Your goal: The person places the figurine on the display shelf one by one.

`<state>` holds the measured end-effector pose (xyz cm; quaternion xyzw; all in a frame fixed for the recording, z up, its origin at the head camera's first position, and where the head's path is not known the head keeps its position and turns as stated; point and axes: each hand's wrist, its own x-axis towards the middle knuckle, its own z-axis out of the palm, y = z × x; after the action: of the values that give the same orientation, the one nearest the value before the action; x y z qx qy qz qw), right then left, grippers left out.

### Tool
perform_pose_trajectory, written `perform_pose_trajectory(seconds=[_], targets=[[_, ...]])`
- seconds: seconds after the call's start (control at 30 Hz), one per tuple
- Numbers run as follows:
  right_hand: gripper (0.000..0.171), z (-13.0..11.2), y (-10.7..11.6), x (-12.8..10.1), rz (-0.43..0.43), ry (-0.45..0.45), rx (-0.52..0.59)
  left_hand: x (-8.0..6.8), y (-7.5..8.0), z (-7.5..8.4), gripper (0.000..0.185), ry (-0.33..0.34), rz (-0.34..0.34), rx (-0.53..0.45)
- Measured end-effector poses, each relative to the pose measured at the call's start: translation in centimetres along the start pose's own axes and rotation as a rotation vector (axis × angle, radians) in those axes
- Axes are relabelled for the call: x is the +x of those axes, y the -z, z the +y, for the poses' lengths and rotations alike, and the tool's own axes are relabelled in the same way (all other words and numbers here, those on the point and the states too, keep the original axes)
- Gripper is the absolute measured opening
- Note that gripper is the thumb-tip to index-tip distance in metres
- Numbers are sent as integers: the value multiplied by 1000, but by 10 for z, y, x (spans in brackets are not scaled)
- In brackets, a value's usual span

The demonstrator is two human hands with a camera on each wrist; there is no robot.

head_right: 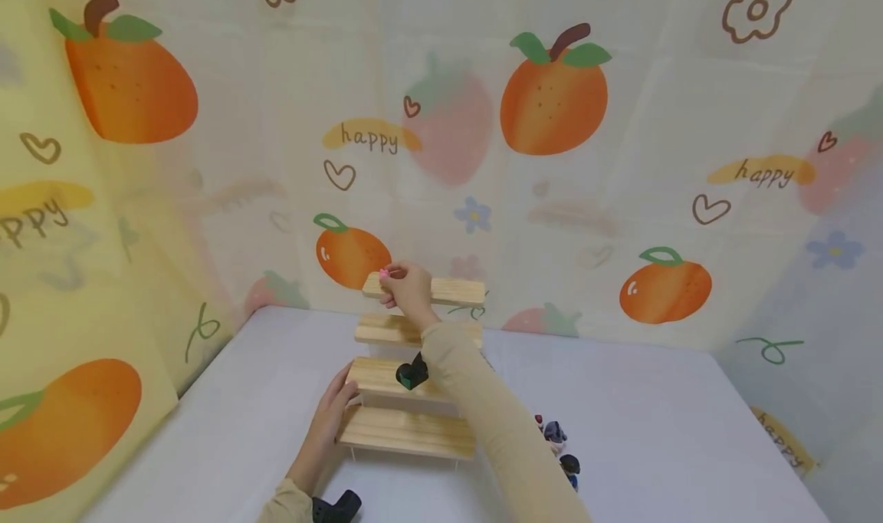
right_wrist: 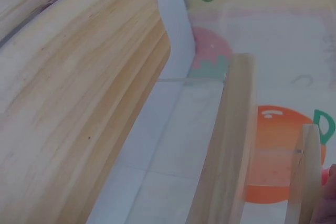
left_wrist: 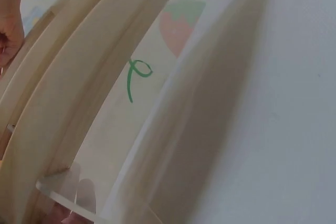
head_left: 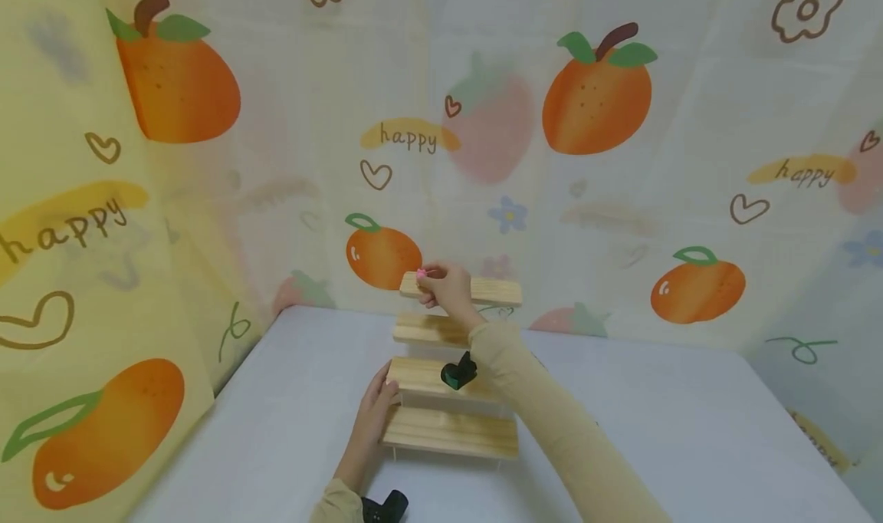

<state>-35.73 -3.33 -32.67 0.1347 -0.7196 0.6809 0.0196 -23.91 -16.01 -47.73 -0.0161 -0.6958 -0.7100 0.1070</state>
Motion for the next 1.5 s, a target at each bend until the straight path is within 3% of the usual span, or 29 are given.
perform_pose_trajectory(seconds=[0.1,0.3,0.6,0.97,1.13,1.27,1.5], targets=[[13,4,-2,2,12,41,5,1,1,3,56,57,-4,-42],[15,0,-7,1,56,7,-26,1,6,5,63,205,-24,-259],[18,-3,-3,3,60,-20,-39,4,5,6,70,260,-27,-286],[27,-2,1,3,42,-65,-6,5,6,6,66,233,-68,-347],[35,-5,14,-4,14,-146,-14,4,5,4,65,240,-84,-343],[41,-7,26,-10,-23,-198,-2,4,5,5,64,206,-107,-342],[46,-4,40,-22,-75,-200,23,5,7,5,65,188,-155,-330]])
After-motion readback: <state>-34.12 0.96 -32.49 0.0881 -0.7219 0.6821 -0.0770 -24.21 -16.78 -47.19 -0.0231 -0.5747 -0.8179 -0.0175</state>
